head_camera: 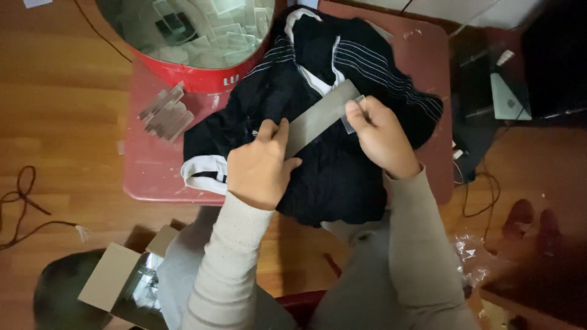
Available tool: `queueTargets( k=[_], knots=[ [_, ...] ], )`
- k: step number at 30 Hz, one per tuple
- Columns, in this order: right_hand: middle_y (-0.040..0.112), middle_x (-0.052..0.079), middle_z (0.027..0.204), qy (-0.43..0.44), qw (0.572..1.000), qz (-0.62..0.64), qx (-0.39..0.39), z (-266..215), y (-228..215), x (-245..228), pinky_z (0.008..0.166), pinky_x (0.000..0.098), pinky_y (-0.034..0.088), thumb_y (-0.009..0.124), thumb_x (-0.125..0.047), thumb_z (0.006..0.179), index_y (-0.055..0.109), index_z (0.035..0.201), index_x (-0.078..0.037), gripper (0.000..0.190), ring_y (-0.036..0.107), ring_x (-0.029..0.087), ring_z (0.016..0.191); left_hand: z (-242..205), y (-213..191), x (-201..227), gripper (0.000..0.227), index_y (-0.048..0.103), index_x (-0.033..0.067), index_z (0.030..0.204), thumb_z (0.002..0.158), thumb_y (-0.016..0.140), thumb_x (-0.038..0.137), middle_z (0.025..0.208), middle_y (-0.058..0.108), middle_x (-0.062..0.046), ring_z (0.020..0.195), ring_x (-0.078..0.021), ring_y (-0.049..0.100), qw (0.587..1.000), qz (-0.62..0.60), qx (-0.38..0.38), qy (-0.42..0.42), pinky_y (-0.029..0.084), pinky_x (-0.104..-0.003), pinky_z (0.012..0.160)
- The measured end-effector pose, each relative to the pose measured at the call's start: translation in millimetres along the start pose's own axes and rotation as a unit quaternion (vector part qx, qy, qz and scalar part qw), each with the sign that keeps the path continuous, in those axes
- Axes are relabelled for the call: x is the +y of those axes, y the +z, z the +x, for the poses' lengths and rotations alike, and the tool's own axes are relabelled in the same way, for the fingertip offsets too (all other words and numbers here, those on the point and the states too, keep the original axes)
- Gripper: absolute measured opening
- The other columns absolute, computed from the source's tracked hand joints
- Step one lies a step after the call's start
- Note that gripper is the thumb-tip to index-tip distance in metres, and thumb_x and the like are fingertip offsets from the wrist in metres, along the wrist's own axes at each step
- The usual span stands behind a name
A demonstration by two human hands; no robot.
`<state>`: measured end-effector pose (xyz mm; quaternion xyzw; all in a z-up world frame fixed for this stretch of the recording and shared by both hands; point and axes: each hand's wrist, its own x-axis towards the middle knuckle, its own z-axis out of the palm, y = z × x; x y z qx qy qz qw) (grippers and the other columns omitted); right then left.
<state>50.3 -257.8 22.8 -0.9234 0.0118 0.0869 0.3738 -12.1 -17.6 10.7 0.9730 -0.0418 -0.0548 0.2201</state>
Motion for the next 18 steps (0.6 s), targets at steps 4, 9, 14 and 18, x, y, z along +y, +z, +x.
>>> queueTargets(
  k=[4, 9, 14, 18],
  knots=[
    [0.069, 0.024, 0.085, -0.002, 0.991, -0.121, 0.049, 1, -1, -10, 0.081, 0.0574, 0.055, 0.054, -0.041, 0.119, 0.063, 0.099, -0.003, 0.043, 0.071, 0.046, 0.091, 0, 2, -2, 0.082, 0.066, 0.0131, 0.154, 0.081, 0.095, 0.037, 0.132, 0.069, -0.006, 0.084, -0.0389, 0.083, 1.0, 0.003, 0.002, 0.002, 0.068, -0.055, 0.074],
    [0.069, 0.026, 0.09, -0.049, 0.959, -0.252, 0.118, -1, 20, -10, 0.084, 0.0609, 0.057, 0.051, -0.037, 0.12, 0.063, 0.107, -0.003, 0.038, 0.073, 0.051, 0.095, 1, 5, -4, 0.081, 0.064, 0.0141, 0.155, 0.084, 0.092, 0.04, 0.137, 0.067, -0.005, 0.086, -0.041, 0.083, 1.0, 0.013, -0.01, 0.002, 0.068, -0.057, 0.075],
    [0.069, 0.018, 0.084, -0.138, 0.95, -0.269, 0.078, -35, 47, -41, 0.082, 0.052, 0.059, 0.059, -0.034, 0.11, 0.064, 0.095, -0.008, 0.031, 0.075, 0.041, 0.091, 2, 8, 0, 0.083, 0.066, 0.0145, 0.153, 0.08, 0.096, 0.039, 0.134, 0.069, -0.005, 0.084, -0.0379, 0.083, 1.0, 0.016, 0.007, -0.005, 0.068, -0.052, 0.074],
    [0.069, 0.015, 0.081, -0.13, 0.94, -0.291, 0.118, -17, 34, -23, 0.079, 0.0546, 0.057, 0.063, -0.034, 0.109, 0.066, 0.095, -0.011, 0.026, 0.074, 0.041, 0.087, 1, 4, 0, 0.081, 0.066, 0.0149, 0.153, 0.082, 0.095, 0.038, 0.133, 0.07, -0.005, 0.086, -0.038, 0.083, 1.0, 0.013, -0.005, -0.01, 0.068, -0.051, 0.075]
  ],
)
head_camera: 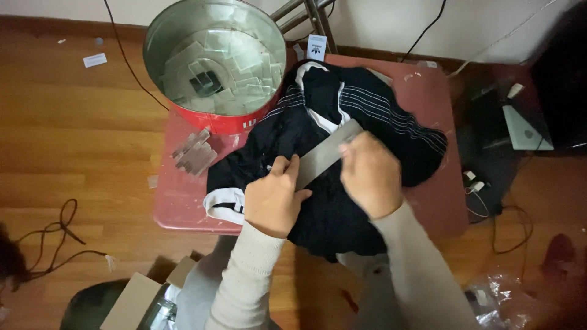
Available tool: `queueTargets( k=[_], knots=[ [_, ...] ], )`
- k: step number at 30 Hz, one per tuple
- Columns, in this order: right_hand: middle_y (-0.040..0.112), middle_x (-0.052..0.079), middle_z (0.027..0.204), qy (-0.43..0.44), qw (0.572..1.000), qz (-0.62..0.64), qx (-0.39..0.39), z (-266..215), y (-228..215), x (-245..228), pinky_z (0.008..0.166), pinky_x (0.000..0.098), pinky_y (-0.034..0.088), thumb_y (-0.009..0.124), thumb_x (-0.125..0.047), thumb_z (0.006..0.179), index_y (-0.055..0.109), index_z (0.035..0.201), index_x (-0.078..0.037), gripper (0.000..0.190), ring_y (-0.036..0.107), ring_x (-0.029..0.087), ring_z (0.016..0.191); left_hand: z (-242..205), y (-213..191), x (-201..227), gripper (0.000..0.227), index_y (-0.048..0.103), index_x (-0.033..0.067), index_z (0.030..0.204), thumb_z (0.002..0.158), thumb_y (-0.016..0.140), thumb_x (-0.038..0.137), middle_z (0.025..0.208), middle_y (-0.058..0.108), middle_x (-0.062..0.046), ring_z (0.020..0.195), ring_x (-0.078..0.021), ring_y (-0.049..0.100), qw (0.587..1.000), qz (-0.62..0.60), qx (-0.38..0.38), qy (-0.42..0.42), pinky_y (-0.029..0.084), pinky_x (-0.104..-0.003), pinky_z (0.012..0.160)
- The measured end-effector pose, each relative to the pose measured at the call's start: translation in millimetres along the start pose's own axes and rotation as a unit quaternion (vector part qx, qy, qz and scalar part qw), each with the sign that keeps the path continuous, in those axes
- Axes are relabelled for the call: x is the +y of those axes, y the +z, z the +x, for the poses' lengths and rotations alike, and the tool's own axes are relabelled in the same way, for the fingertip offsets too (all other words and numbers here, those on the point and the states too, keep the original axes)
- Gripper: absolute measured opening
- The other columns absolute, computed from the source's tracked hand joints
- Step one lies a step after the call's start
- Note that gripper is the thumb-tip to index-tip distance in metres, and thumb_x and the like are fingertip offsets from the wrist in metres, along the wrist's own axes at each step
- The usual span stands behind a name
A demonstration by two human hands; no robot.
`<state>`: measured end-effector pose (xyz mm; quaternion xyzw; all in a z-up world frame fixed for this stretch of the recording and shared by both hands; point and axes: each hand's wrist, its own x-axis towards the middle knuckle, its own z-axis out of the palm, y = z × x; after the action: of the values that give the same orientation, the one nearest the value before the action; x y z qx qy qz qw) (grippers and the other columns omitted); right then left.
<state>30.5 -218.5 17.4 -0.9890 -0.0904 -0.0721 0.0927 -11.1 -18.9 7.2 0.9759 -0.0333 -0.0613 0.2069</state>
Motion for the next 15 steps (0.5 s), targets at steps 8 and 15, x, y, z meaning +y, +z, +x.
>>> queueTargets(
  k=[8, 15],
  knots=[
    [0.067, 0.014, 0.079, -0.026, 0.999, -0.015, 0.035, -15, 7, -28, 0.077, 0.0513, 0.058, 0.062, -0.034, 0.109, 0.063, 0.091, -0.012, 0.028, 0.072, 0.04, 0.084, 2, 8, 1, 0.082, 0.066, 0.0157, 0.153, 0.08, 0.096, 0.037, 0.133, 0.069, -0.005, 0.083, -0.0386, 0.083, 1.0, 0.002, 0.01, -0.006, 0.068, -0.052, 0.073],
    [0.067, 0.015, 0.077, -0.004, 0.998, -0.038, 0.043, 0, 15, -1, 0.075, 0.0556, 0.057, 0.062, -0.036, 0.109, 0.062, 0.091, -0.012, 0.03, 0.072, 0.042, 0.08, -1, -3, 1, 0.079, 0.067, 0.0144, 0.153, 0.082, 0.095, 0.036, 0.131, 0.071, -0.006, 0.087, -0.0387, 0.083, 1.0, -0.007, 0.004, 0.001, 0.068, -0.05, 0.073]
  ],
)
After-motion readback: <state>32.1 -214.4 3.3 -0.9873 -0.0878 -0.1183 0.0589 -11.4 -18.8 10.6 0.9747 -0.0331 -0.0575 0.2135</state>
